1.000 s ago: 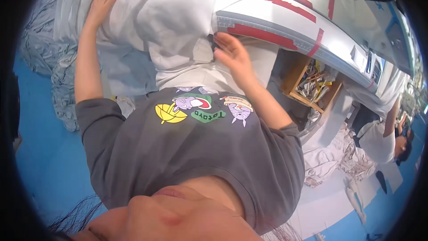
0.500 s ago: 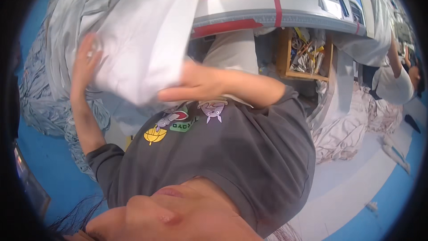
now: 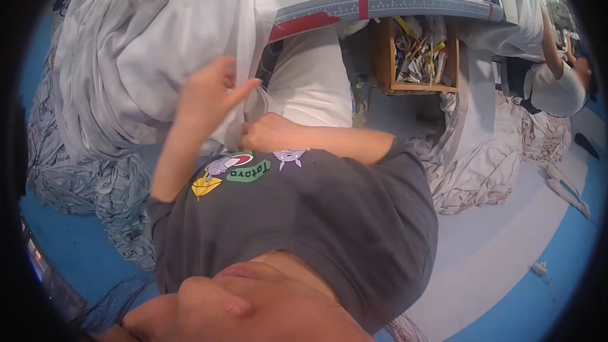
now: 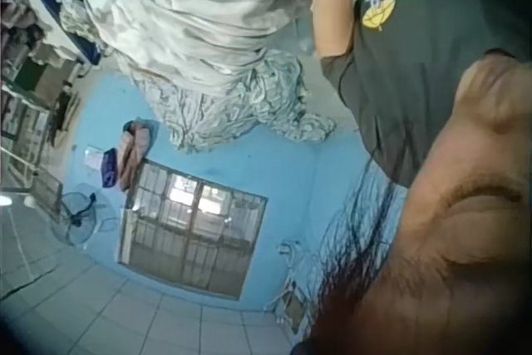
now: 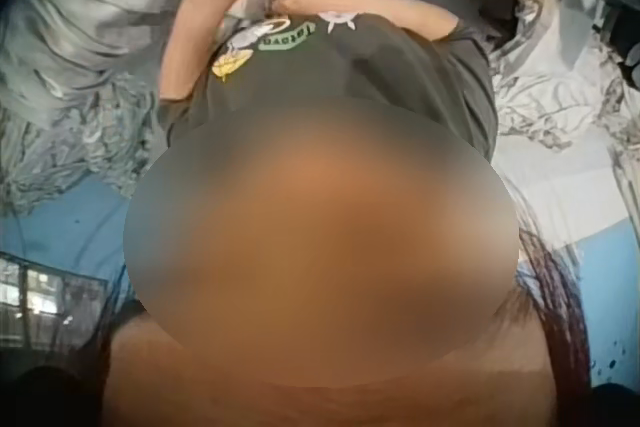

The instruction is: The person sews fabric using a sewing machine by aligning and folding the edges of the cloth, then feeding it under the needle to stitch multiple sections.

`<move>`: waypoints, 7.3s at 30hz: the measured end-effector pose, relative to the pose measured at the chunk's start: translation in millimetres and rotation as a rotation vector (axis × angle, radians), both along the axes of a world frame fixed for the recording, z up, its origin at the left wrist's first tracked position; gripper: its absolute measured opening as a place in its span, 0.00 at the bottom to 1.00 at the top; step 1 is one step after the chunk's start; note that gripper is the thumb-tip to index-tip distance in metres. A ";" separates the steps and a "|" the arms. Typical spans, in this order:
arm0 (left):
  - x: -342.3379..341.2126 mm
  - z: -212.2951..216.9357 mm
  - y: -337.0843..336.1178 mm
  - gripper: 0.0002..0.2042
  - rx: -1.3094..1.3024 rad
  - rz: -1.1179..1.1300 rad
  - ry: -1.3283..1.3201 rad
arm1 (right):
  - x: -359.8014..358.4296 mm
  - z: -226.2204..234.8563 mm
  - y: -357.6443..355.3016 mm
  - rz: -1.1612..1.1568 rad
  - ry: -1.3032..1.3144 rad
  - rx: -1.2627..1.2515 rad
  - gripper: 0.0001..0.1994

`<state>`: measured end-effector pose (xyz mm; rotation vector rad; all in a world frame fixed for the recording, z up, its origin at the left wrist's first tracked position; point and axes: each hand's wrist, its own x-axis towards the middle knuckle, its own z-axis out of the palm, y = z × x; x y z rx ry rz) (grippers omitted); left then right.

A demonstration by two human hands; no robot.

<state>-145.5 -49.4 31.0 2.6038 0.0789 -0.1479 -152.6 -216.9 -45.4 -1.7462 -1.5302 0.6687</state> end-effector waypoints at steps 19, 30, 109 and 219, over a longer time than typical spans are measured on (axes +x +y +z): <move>-2.8 -10.0 51.5 0.08 -1.114 0.408 -0.029 | 84.3 -41.9 -37.7 -0.644 0.160 -0.124 0.18; 22.8 6.9 42.2 0.08 -1.008 0.330 -0.059 | 39.1 -51.2 31.7 -0.688 1.231 0.193 0.12; 64.6 9.4 100.2 0.22 0.010 -0.031 0.210 | 125.9 62.6 64.9 0.054 1.314 0.229 0.13; 301.8 -65.9 116.6 0.11 0.130 0.338 -0.682 | 163.3 1.4 -31.0 0.005 -0.056 0.344 0.07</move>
